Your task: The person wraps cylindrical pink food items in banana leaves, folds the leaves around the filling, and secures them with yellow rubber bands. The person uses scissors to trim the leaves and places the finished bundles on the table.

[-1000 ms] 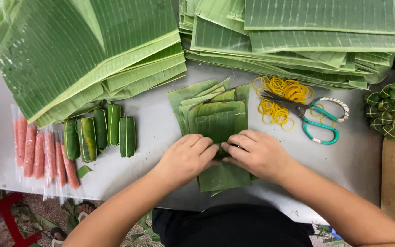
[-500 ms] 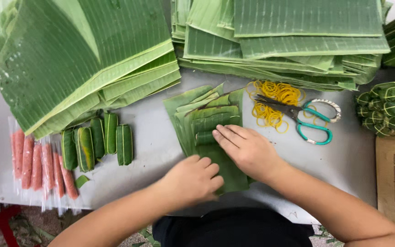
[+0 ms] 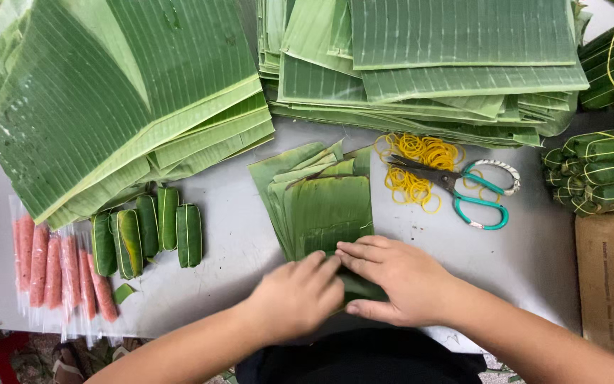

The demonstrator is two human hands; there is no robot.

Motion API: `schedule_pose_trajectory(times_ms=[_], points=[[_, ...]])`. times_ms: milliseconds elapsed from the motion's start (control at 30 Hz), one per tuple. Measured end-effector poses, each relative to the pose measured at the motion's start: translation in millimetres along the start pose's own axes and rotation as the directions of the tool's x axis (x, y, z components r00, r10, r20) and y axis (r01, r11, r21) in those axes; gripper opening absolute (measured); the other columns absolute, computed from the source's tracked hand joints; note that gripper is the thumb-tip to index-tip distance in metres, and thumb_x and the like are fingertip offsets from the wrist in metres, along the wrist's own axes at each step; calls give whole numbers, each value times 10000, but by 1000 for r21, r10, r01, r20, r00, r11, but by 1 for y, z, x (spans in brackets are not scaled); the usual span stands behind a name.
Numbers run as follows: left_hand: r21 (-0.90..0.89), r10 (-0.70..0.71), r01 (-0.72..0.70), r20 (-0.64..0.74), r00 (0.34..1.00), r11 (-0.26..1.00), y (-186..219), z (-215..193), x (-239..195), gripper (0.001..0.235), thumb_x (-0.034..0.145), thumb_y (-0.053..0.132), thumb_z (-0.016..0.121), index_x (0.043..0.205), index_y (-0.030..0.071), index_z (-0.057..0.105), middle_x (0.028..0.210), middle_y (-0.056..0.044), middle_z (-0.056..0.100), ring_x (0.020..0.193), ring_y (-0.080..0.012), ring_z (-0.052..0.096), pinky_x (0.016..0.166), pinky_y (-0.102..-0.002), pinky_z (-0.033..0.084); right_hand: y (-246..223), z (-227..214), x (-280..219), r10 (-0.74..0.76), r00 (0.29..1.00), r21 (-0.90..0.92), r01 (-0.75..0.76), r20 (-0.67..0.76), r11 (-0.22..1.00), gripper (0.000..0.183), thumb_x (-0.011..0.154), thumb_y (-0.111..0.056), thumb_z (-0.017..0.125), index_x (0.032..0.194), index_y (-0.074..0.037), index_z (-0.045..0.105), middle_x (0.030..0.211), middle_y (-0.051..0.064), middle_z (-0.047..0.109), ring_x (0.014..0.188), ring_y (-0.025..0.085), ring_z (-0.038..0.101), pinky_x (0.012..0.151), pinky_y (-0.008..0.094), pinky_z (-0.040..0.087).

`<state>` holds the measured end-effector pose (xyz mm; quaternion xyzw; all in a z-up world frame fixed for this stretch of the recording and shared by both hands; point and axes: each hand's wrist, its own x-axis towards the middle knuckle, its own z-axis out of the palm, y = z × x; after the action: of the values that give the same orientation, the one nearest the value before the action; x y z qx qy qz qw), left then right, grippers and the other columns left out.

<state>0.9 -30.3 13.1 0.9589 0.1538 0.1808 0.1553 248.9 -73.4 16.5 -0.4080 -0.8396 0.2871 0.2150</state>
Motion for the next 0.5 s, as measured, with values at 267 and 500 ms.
schedule_pose_trajectory(times_ms=[267,500], points=[[-391,-405,421,127,906,819,-40,11,25,148,853,200,763,934,94,697,869,-81,725,816,-328,658,705,-445,533,11,11,5,371,925,108,-362,-81,926,356,871,-255,773,1144,-45,685,1147,114,691,1055,313,661,876,396,552],[-317,-432,467,179,884,826,-50,14,29,138,868,225,752,921,98,738,849,-89,731,841,-333,668,726,-447,536,-7,18,9,81,984,-292,-124,-157,948,442,798,-190,752,1194,-17,662,1104,110,646,1053,297,615,921,411,508]])
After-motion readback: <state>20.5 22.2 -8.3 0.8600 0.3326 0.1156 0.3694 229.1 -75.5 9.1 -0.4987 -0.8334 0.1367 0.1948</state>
